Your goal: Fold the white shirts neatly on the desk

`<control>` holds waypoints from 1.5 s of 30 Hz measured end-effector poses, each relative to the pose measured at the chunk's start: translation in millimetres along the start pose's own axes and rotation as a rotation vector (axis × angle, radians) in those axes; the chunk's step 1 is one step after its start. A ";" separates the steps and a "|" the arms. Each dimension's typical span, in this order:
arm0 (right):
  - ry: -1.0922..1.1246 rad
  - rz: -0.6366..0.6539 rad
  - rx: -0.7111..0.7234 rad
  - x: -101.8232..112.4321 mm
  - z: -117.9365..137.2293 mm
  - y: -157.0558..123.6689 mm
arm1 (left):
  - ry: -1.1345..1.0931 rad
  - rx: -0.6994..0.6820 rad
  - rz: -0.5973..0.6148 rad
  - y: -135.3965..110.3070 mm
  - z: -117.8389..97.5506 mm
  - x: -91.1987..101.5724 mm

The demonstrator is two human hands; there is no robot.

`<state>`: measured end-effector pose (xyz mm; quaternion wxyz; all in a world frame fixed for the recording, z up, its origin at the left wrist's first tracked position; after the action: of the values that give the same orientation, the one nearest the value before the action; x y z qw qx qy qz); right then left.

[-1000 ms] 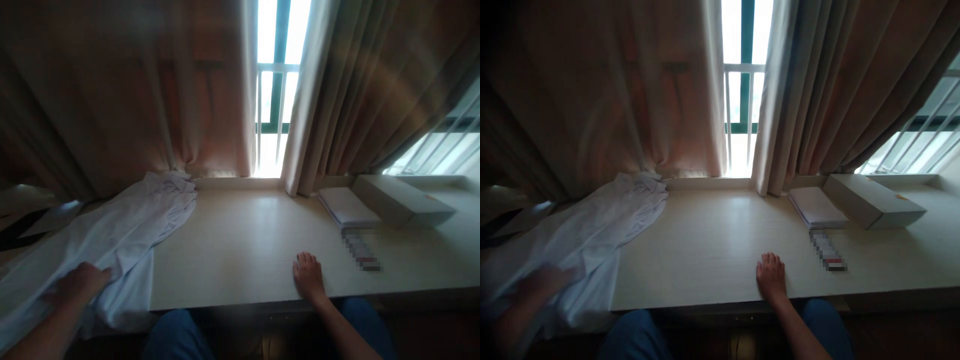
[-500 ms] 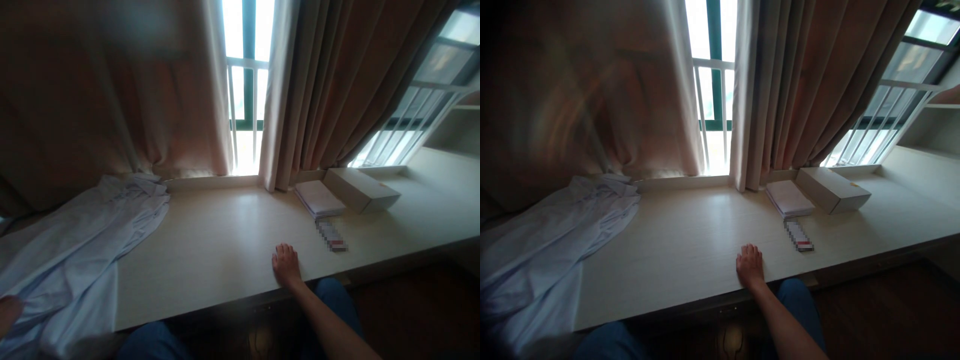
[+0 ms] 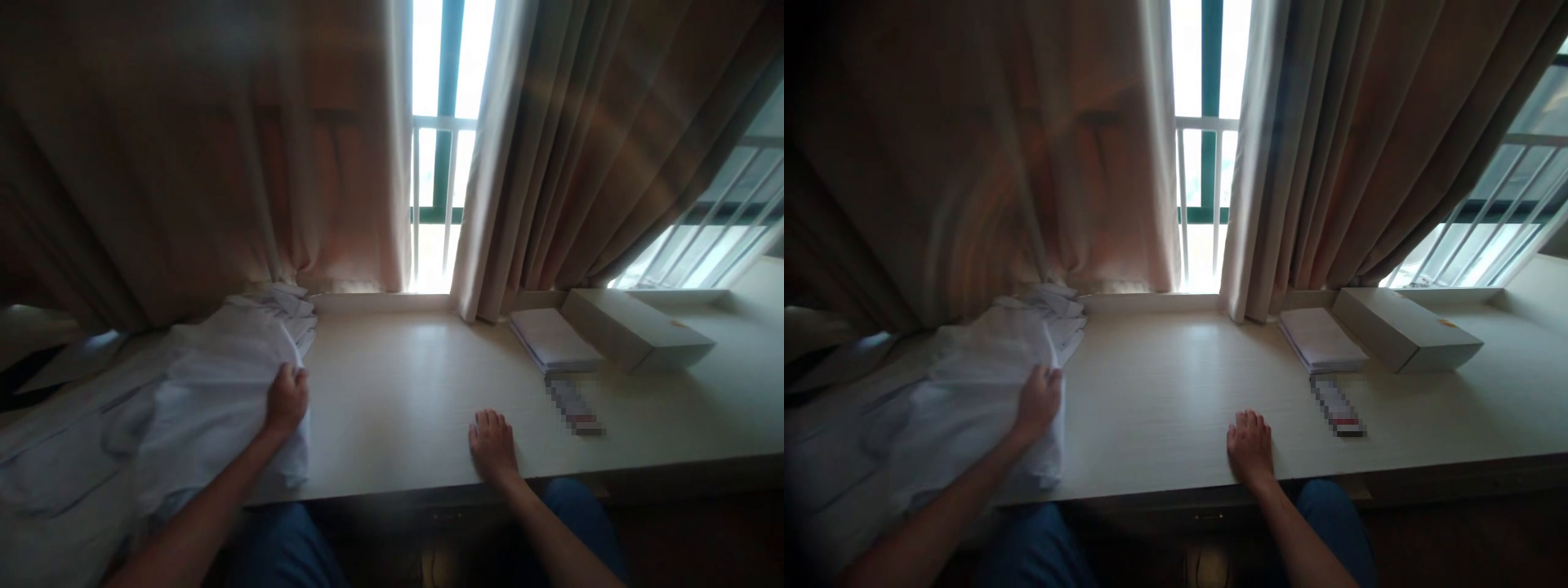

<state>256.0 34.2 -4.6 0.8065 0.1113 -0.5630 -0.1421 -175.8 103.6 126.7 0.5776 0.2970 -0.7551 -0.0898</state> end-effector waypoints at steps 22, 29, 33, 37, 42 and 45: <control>0.642 0.378 -0.020 -8.1 21.4 9.9 | -0.831 -0.450 1.238 -369.7 -242.1 -36.9; 0.831 0.415 -0.105 -14.4 39.5 -5.7 | -0.588 -0.252 0.608 -206.0 -172.4 -28.7; 0.894 0.509 -0.031 -14.5 54.3 -21.9 | -0.220 -0.194 0.297 -89.1 -112.8 -46.0; 0.802 0.524 0.063 -10.9 71.1 -33.4 | 0.149 -0.245 0.372 -35.9 -76.6 -72.1; 0.690 0.594 0.130 -7.9 81.2 -35.1 | 0.306 -0.202 0.579 -33.2 -69.0 -85.9; 0.640 0.597 0.125 -7.9 83.1 -34.5 | 0.267 -0.225 0.635 -42.6 -81.5 -85.3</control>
<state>171.8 3.1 5.1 0.9377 0.0306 -0.2997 0.1730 -72.3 133.2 62.2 0.6994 -0.0089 -0.7129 0.0510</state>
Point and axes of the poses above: each hand's wrist, its own y-axis towards the middle knuckle, its own x-axis out of the back of the hand, z = x × y, the point moved 3 cm from there along y, towards the middle knuckle, and after that the axes turned 11 degrees about y, right-handed, at the moved point
